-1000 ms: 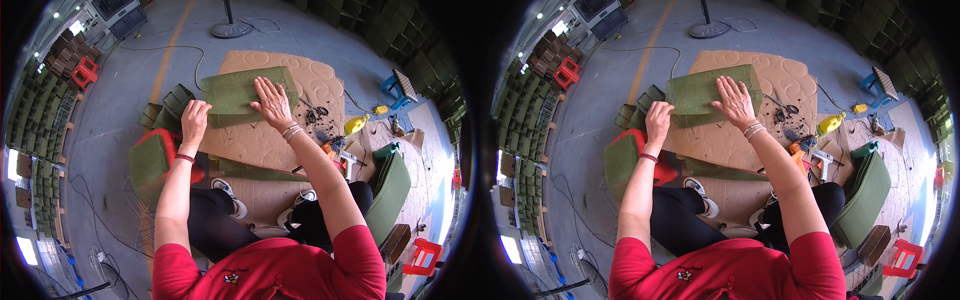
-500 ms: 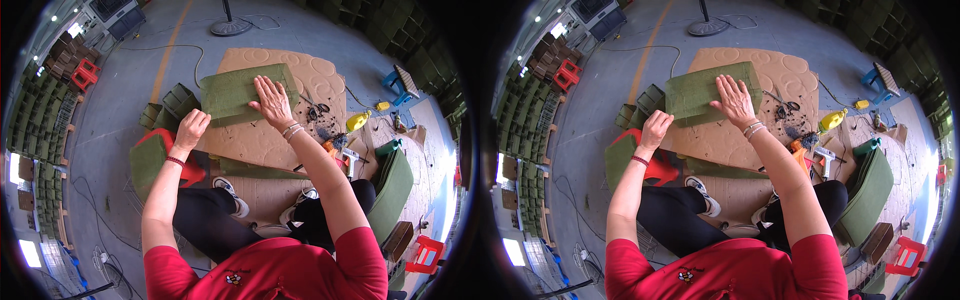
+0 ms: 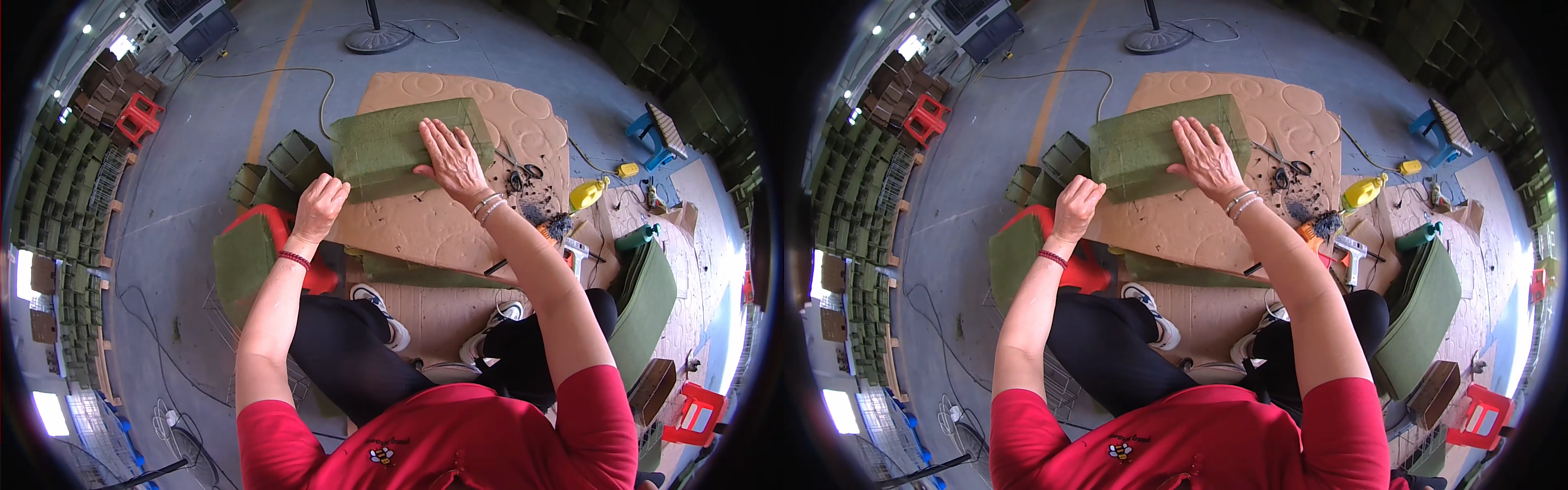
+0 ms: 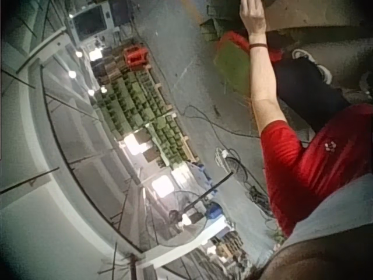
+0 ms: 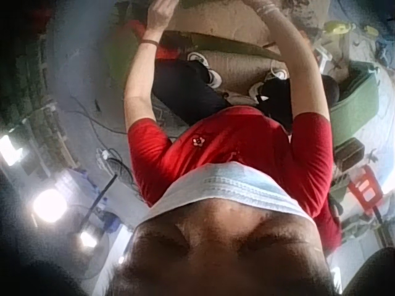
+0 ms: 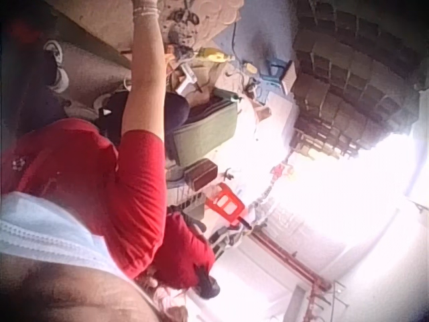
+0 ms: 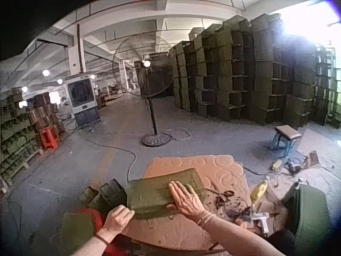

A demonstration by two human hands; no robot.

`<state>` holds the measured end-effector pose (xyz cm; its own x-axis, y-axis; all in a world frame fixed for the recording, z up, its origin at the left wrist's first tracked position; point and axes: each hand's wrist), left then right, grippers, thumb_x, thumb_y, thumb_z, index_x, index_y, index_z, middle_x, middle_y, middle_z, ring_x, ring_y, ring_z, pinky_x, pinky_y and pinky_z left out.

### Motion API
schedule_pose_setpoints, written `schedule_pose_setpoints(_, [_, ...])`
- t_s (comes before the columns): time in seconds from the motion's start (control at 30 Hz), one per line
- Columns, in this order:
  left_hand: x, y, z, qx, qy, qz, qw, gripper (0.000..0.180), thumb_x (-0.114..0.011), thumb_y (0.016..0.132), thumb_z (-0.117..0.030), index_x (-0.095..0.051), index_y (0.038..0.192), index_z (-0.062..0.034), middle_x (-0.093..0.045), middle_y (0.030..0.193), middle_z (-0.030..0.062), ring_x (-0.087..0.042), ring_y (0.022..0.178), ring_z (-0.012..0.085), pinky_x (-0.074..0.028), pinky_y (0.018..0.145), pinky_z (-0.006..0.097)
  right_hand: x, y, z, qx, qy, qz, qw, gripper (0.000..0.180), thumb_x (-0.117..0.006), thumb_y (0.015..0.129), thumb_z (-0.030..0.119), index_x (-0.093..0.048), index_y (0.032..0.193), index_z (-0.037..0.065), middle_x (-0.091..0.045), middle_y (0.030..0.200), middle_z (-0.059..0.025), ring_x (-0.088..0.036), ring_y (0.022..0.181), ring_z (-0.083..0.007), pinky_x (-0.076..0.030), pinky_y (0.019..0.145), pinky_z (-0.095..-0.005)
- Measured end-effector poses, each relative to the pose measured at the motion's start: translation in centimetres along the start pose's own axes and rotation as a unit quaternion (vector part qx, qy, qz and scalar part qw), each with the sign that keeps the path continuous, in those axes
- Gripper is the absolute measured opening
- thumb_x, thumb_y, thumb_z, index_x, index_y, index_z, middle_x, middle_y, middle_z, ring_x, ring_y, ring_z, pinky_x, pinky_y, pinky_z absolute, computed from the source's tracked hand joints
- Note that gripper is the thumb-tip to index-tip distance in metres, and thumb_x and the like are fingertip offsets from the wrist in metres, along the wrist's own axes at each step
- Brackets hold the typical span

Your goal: Applying hot glue to a metal frame and attaching a green fabric covering.

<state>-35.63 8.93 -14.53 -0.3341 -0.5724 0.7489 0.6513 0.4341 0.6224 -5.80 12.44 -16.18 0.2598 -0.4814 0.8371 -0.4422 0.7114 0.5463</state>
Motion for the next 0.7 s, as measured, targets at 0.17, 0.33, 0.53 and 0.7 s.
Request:
schedule_pose_setpoints(0.17, [-0.6,0.2,-0.1,0.04,-0.043,-0.028,0.998,0.013,-0.068,0.072,-0.001,-0.063,0.083,-0.0041,-0.051,0.074,0.0045,-0.054,0.074,0.0204,-0.052,0.065,0.031,-0.1,0.1,-0.2,0.005,-0.002,-0.012,1.0,0.078,-0.054,0.088,0.05,-0.03,0.145,0.003,-0.039,0.147,-0.0124,-0.037,0.136,-0.0277,-0.031,0.109,-0.0479])
schedule_pose_setpoints(0.33, [-0.2,-0.4,-0.2,0.074,-0.09,-0.039,0.992,0.01,-0.067,0.074,0.0,-0.063,0.082,-0.004,-0.056,0.078,0.0047,-0.056,0.076,0.0214,-0.052,0.065,0.032,-0.1,0.2,-0.2,0.009,0.014,-0.021,1.0,0.075,-0.055,0.089,0.048,-0.031,0.145,0.003,-0.041,0.145,-0.0129,-0.038,0.135,-0.0281,-0.032,0.109,-0.0478])
schedule_pose_setpoints(0.53, [0.2,-0.4,-0.5,0.07,-0.074,-0.028,0.994,0.007,-0.066,0.074,0.0,-0.063,0.08,-0.0033,-0.057,0.079,0.005,-0.058,0.077,0.0215,-0.053,0.067,0.033,0.2,0.2,0.0,0.007,0.011,-0.014,1.0,0.074,-0.055,0.089,0.047,-0.032,0.144,0.003,-0.041,0.145,-0.0126,-0.037,0.135,-0.028,-0.032,0.109,-0.0476])
schedule_pose_setpoints(0.7, [1.1,0.0,-0.3,0.087,-0.097,-0.029,0.991,0.011,-0.068,0.078,-0.002,-0.067,0.089,-0.0023,-0.064,0.086,0.0066,-0.062,0.083,0.0232,-0.054,0.072,0.033,0.0,0.1,-0.2,0.003,0.019,-0.005,1.0,0.075,-0.054,0.089,0.048,-0.031,0.145,0.003,-0.041,0.146,-0.0118,-0.036,0.136,-0.0275,-0.031,0.11,-0.047])
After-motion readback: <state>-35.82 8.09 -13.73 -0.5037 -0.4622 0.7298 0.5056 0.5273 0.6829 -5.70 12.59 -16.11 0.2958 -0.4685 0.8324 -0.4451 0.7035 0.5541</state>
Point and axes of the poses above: each hand's wrist, its own y-axis towards the middle knuckle, its own x-axis out of the back of the hand, z = x × y
